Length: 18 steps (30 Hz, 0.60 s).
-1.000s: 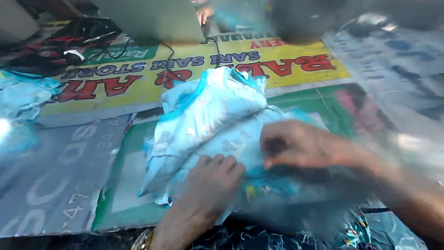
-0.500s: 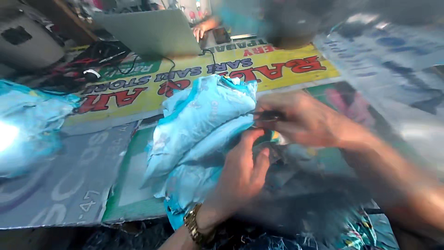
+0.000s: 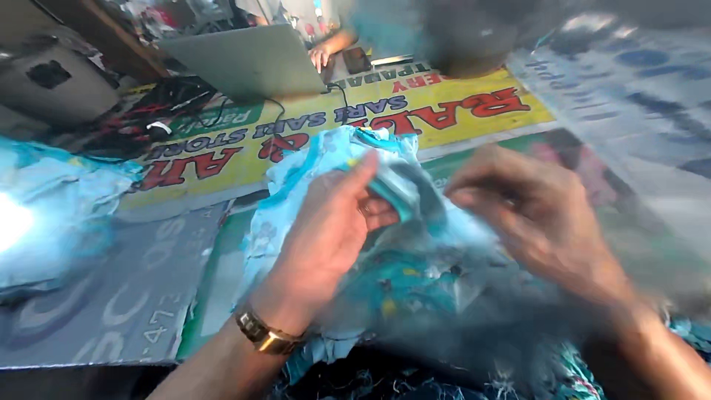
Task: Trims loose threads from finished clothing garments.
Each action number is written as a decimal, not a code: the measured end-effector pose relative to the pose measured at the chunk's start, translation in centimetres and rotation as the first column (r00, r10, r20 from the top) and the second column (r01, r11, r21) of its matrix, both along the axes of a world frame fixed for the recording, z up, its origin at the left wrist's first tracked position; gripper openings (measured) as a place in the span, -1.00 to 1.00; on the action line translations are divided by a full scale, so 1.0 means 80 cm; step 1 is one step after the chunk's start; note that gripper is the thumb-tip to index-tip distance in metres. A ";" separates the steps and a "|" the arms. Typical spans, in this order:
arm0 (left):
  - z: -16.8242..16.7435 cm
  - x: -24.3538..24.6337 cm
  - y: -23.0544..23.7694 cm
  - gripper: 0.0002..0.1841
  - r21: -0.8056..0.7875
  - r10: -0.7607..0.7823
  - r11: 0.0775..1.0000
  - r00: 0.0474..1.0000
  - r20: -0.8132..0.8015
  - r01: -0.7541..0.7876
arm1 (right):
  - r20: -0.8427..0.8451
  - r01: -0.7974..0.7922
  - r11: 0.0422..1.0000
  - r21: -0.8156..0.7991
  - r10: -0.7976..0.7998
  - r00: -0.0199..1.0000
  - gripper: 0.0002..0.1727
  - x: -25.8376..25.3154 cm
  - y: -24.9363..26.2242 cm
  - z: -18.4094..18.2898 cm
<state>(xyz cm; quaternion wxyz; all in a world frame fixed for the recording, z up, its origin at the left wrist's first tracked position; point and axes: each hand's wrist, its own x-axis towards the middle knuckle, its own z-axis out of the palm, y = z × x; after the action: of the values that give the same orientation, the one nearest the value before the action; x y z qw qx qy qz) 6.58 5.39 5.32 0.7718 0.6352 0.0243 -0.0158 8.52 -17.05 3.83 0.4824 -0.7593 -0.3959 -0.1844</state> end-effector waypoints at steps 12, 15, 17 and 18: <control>-0.065 -0.058 -0.032 -0.68 -0.589 0.287 0.764 0.956 -0.056 -0.264 | -0.184 0.043 0.959 0.281 0.010 0.983 -0.74 -0.043 0.061 -0.084; -0.069 -0.064 -0.047 -0.72 -0.517 0.328 0.807 0.945 -0.006 -0.284 | -0.081 0.066 0.960 0.271 -0.045 0.996 -0.75 -0.038 0.070 -0.087; -0.069 -0.065 -0.050 -0.69 -0.459 0.349 0.841 0.935 0.059 -0.286 | -0.064 0.047 0.952 0.304 -0.029 0.998 -0.87 -0.034 0.067 -0.087; -0.070 -0.066 -0.049 -0.65 -0.435 0.343 0.858 0.935 0.093 -0.272 | -0.094 0.027 0.944 0.329 0.004 0.996 -0.86 -0.033 0.064 -0.087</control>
<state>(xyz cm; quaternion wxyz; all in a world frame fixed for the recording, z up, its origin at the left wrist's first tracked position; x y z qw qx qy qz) 1.28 1.45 -0.25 0.8807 0.4433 0.0570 0.1567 5.88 -11.95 -3.10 0.6195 -0.6781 -0.3321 -0.2148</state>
